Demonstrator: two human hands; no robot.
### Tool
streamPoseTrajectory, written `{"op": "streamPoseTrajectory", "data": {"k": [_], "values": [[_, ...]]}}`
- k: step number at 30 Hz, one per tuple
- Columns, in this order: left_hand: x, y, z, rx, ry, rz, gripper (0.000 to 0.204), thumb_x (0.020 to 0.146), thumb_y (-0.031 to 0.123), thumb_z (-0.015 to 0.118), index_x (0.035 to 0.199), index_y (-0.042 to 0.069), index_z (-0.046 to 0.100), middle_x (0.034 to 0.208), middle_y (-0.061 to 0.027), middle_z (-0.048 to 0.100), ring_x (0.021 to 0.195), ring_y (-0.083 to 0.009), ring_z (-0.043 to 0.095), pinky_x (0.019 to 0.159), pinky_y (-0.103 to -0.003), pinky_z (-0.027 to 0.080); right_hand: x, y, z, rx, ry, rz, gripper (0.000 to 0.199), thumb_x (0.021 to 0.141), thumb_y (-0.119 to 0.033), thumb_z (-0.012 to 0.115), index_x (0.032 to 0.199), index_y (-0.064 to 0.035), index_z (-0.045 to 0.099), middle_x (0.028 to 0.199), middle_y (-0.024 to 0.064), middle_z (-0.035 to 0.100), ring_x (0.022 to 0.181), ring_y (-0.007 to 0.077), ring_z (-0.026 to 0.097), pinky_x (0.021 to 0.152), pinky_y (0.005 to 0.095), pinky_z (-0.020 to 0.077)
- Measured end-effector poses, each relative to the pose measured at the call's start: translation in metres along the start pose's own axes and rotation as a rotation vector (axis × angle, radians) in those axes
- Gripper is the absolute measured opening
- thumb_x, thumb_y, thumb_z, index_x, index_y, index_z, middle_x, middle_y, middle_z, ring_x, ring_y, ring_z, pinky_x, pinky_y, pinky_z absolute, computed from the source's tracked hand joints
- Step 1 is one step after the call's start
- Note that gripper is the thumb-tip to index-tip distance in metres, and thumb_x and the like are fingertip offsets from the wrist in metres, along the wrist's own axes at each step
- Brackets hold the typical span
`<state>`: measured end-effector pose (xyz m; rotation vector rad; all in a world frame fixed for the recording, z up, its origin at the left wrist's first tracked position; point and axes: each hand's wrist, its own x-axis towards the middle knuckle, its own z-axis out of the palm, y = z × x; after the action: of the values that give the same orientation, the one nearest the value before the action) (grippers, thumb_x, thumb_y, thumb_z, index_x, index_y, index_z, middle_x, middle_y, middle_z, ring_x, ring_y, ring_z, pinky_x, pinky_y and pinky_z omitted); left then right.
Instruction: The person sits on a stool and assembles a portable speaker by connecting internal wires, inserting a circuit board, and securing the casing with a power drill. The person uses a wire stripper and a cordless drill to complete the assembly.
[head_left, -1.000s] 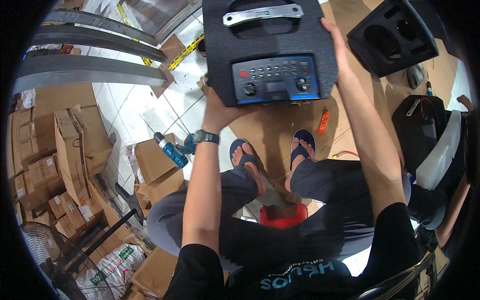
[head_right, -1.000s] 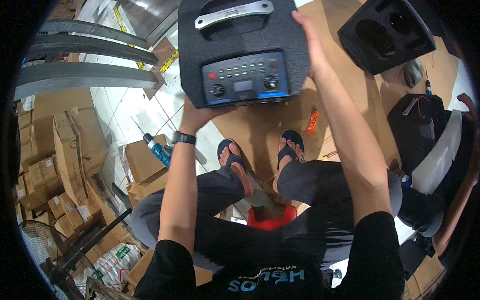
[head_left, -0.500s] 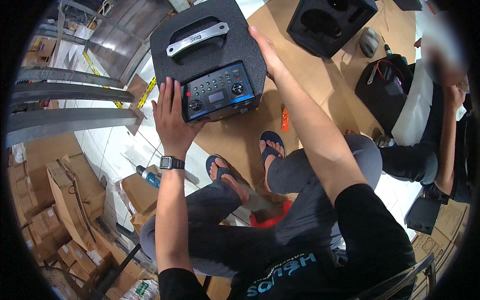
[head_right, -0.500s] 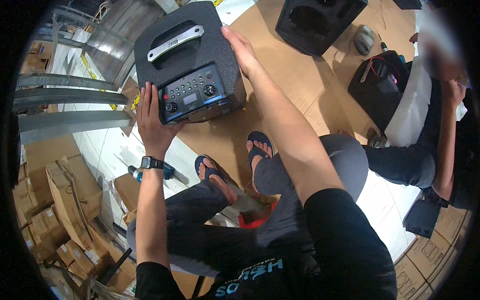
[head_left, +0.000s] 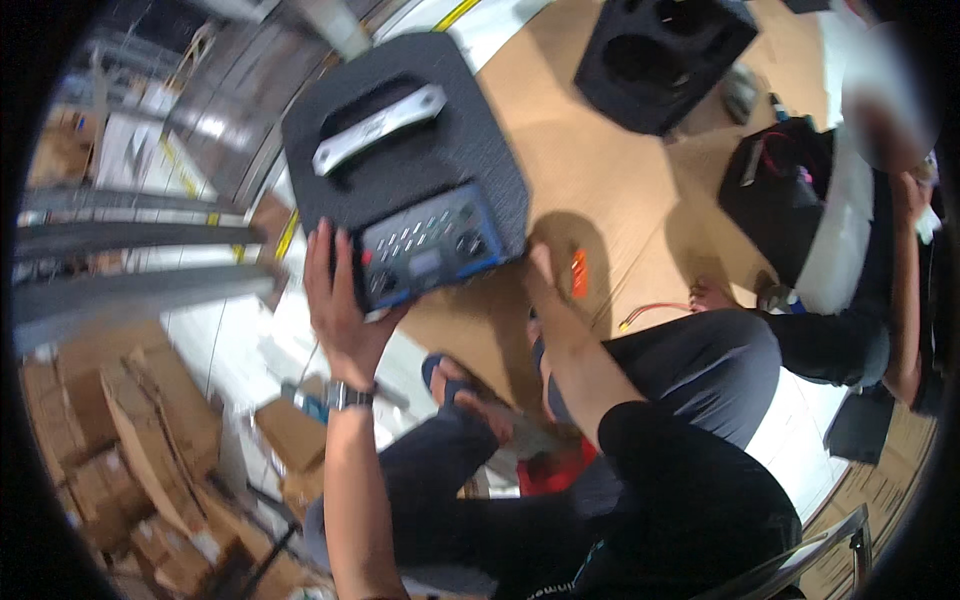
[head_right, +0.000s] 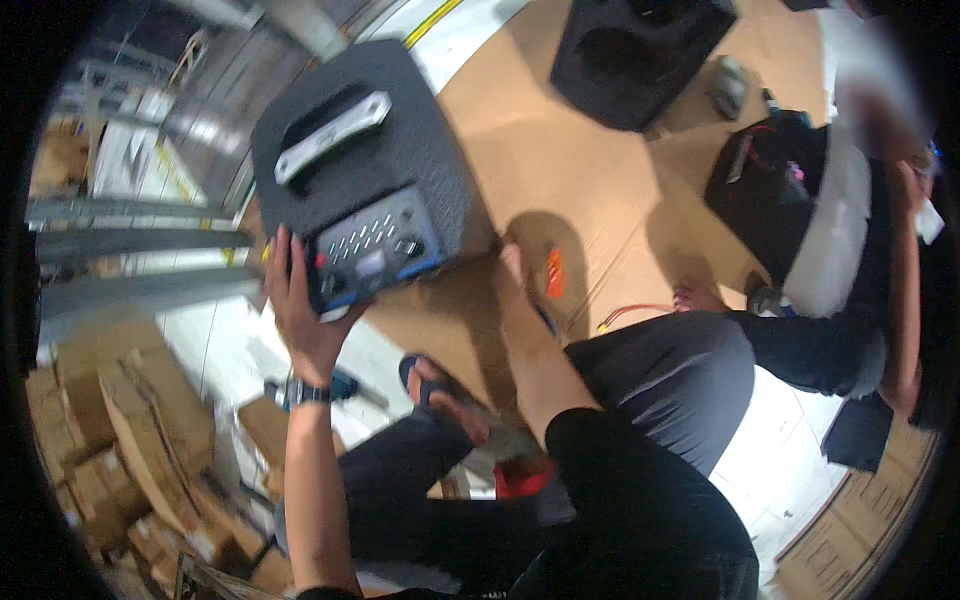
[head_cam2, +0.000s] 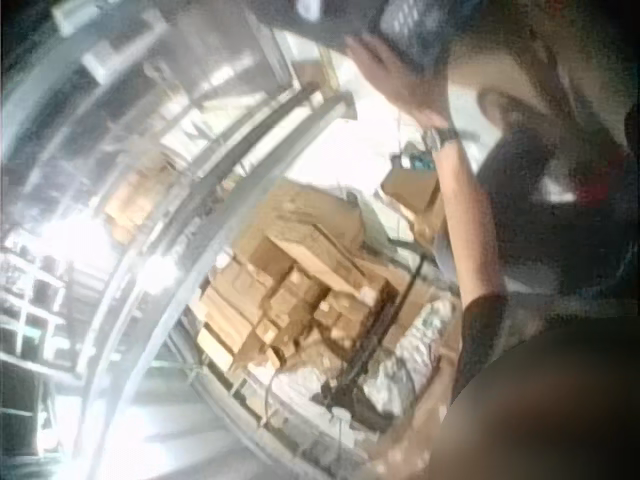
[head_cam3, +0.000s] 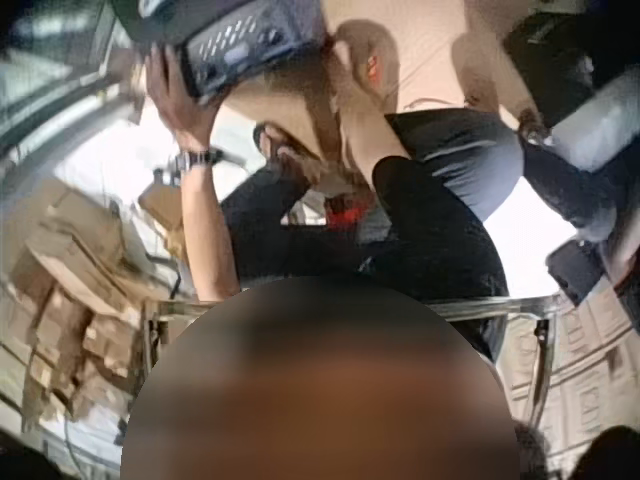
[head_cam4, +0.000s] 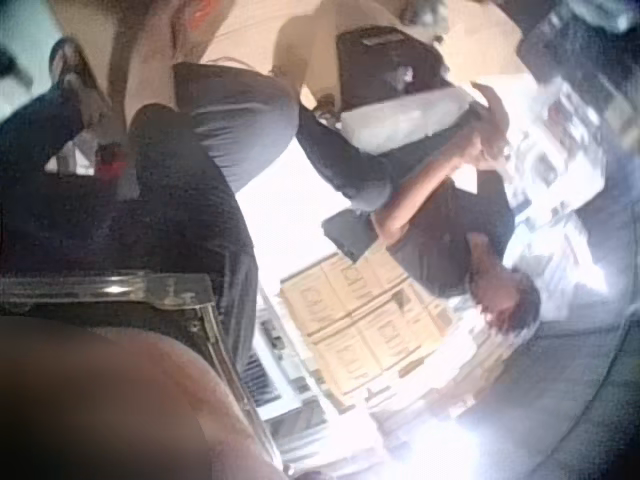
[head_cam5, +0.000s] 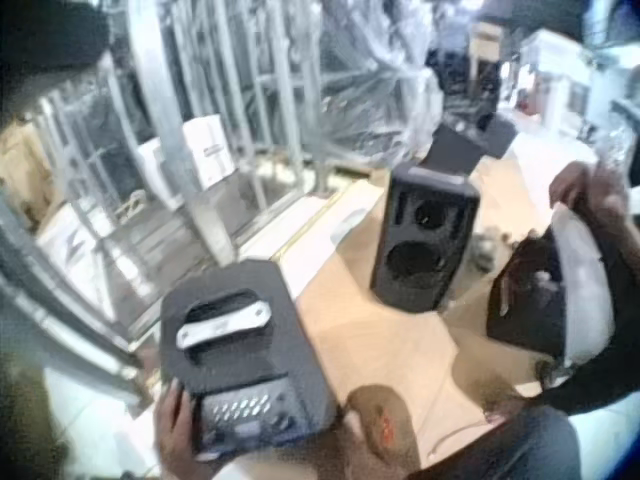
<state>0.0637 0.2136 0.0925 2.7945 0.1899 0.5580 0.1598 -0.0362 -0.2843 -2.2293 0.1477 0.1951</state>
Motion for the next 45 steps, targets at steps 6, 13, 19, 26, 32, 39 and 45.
{"op": "streamPoseTrajectory", "data": {"k": [6, 13, 19, 26, 32, 39, 45], "values": [[0.006, 0.007, 0.000, -0.054, 0.073, 0.099, 0.127, 0.048, 0.027, 0.100, 0.159, 0.011, 0.040, 0.164, -0.0189, 0.039, 0.150, -0.0429, 0.036, 0.124, -0.053, 0.031, 0.007, -0.032, -0.018, 0.083, 0.038, 0.142, 0.033, 0.093, -0.024, 0.068, 0.117, -0.0012, 0.066, 0.106, 0.0212, 0.069, 0.099, 0.0339, 0.068, 0.089, 0.0454, 0.0536], [-0.001, 0.010, 0.004, -0.083, 0.083, 0.063, 0.126, 0.049, 0.021, 0.099, 0.159, 0.011, 0.040, 0.165, -0.0175, 0.038, 0.151, -0.0420, 0.035, 0.125, -0.053, 0.029, -0.017, -0.029, -0.085, 0.201, 0.221, 0.377, 0.034, 0.092, -0.023, 0.068, 0.118, -0.0011, 0.064, 0.110, 0.0224, 0.066, 0.104, 0.0358, 0.065, 0.091, 0.0464, 0.0522], [-0.002, 0.011, 0.002, -0.093, 0.040, 0.031, 0.121, 0.054, 0.019, 0.097, 0.159, 0.010, 0.039, 0.165, -0.0175, 0.037, 0.151, -0.0419, 0.034, 0.126, -0.052, 0.027, -0.034, -0.002, -0.143, 0.155, 0.345, 0.580, 0.036, 0.092, -0.023, 0.069, 0.119, -0.0010, 0.063, 0.114, 0.0234, 0.064, 0.108, 0.0373, 0.064, 0.093, 0.0473, 0.0511], [-0.001, 0.011, -0.010, -0.110, -0.063, 0.047, 0.125, 0.056, 0.013, 0.096, 0.163, 0.011, 0.031, 0.169, -0.0188, 0.027, 0.155, -0.0421, 0.025, 0.127, -0.053, 0.021, -0.036, -0.015, -0.156, 0.126, 0.328, 0.662, 0.038, 0.092, -0.023, 0.069, 0.121, -0.0009, 0.061, 0.118, 0.0246, 0.061, 0.112, 0.0392, 0.061, 0.096, 0.0483, 0.0497], [0.000, 0.013, -0.017, -0.121, -0.127, 0.032, 0.122, 0.060, 0.017, 0.094, 0.164, 0.012, 0.030, 0.169, -0.0187, 0.026, 0.156, -0.0420, 0.023, 0.127, -0.054, 0.019, -0.026, -0.045, -0.169, 0.083, 0.317, 0.676, 0.039, 0.092, -0.023, 0.069, 0.122, -0.0008, 0.059, 0.121, 0.0257, 0.059, 0.116, 0.0407, 0.059, 0.098, 0.0492, 0.0486], [-0.005, 0.003, -0.012, -0.257, -0.103, 0.074, 0.105, 0.070, 0.017, 0.088, 0.161, 0.013, 0.036, 0.168, -0.0188, 0.025, 0.156, -0.0424, 0.022, 0.127, -0.051, 0.022, 0.037, -0.225, -0.205, 0.363, 0.613, -0.170, 0.039, 0.093, -0.021, 0.071, 0.122, 0.0008, 0.057, 0.119, 0.0235, 0.054, 0.111, 0.0438, 0.058, 0.098, 0.0515, 0.0473], [-0.019, 0.005, -0.007, -0.250, 0.085, -0.083, 0.133, 0.053, 0.021, 0.098, 0.163, 0.006, 0.025, 0.166, -0.0255, 0.026, 0.152, -0.0461, 0.028, 0.124, -0.051, 0.032, 0.011, -0.370, -0.237, 0.027, 0.004, -1.150, 0.048, 0.094, -0.035, 0.072, 0.131, -0.0063, 0.063, 0.142, 0.0164, 0.056, 0.133, 0.0358, 0.052, 0.110, 0.0520, 0.0422]]}}
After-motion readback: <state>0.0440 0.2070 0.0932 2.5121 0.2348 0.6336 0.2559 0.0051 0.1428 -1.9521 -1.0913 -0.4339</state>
